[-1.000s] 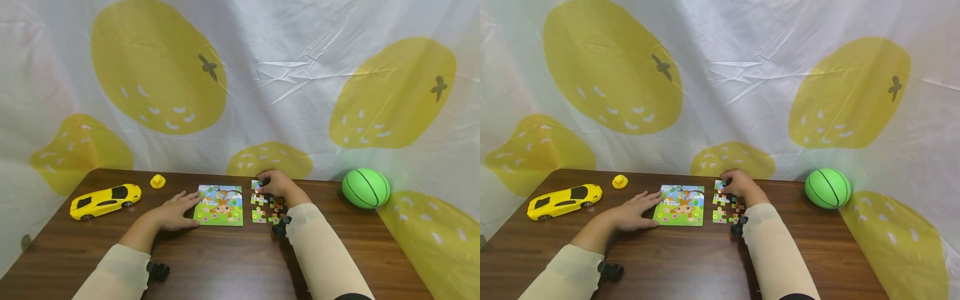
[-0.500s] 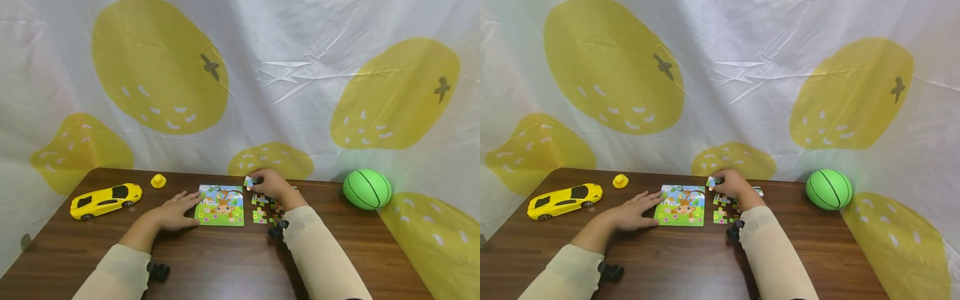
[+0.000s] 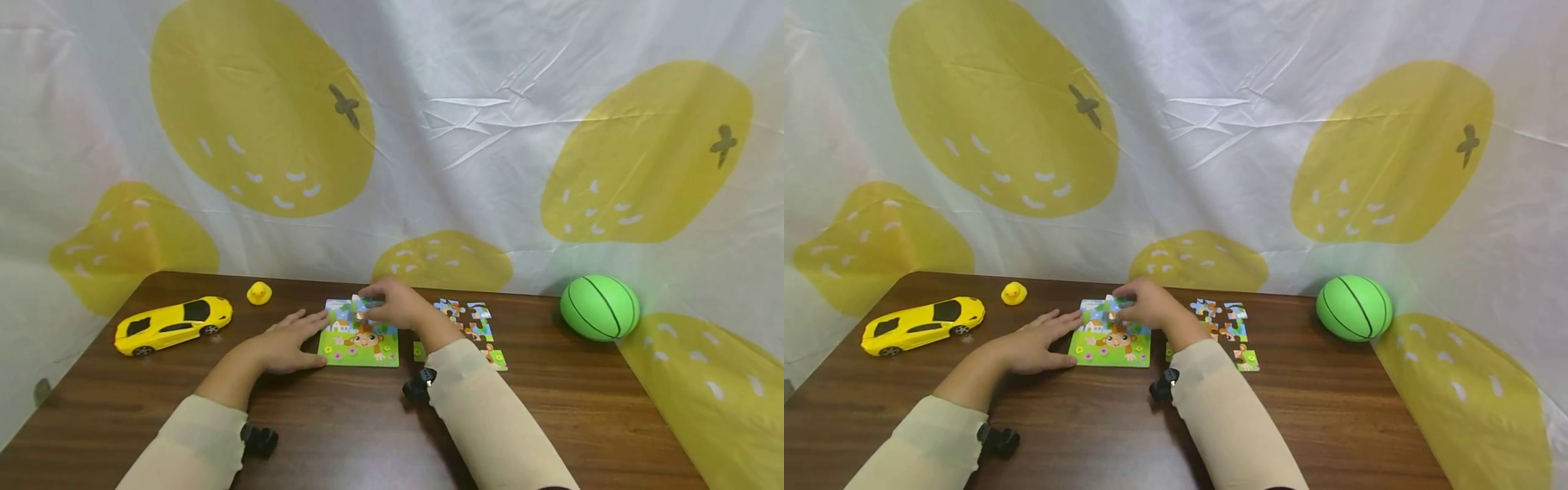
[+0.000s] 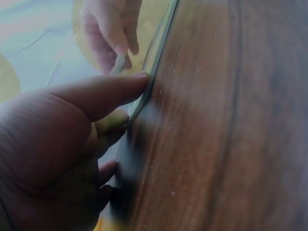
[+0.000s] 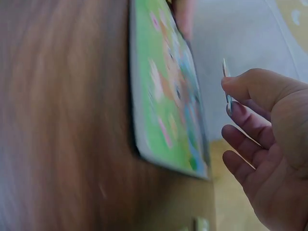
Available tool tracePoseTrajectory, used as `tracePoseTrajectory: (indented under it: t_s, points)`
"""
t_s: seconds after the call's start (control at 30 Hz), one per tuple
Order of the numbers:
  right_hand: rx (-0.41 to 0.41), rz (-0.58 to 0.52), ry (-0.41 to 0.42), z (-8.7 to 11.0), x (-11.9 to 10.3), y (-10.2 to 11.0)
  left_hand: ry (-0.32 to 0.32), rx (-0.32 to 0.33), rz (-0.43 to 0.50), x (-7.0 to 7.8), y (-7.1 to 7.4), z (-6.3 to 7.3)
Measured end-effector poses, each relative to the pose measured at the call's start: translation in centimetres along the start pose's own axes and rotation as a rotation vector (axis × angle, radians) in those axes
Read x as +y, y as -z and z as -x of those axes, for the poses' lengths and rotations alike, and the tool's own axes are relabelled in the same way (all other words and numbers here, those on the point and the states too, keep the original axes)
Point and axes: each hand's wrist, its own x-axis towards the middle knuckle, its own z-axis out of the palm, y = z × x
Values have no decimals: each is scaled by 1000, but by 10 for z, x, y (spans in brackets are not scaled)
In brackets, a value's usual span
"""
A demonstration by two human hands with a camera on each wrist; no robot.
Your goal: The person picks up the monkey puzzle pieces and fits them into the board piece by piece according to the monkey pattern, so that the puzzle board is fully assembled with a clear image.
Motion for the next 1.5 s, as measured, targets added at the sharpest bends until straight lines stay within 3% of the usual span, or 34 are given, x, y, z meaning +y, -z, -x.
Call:
tracePoseTrajectory:
  t_s: [0.2, 0.4, 0.83, 1.5]
  points:
    - [-18, 21, 8, -11, -10, -18, -2, -1, -4, 2, 0, 0]
    - [-30, 55, -40, -13, -16, -27, 6, -11, 9, 4, -2, -1]
    - [-56, 166, -43, -20, -19, -25, 1, -15, 0, 6, -1, -2]
    - [-117, 177, -70, -31, -12, -24, -3, -2, 0, 6, -1, -1]
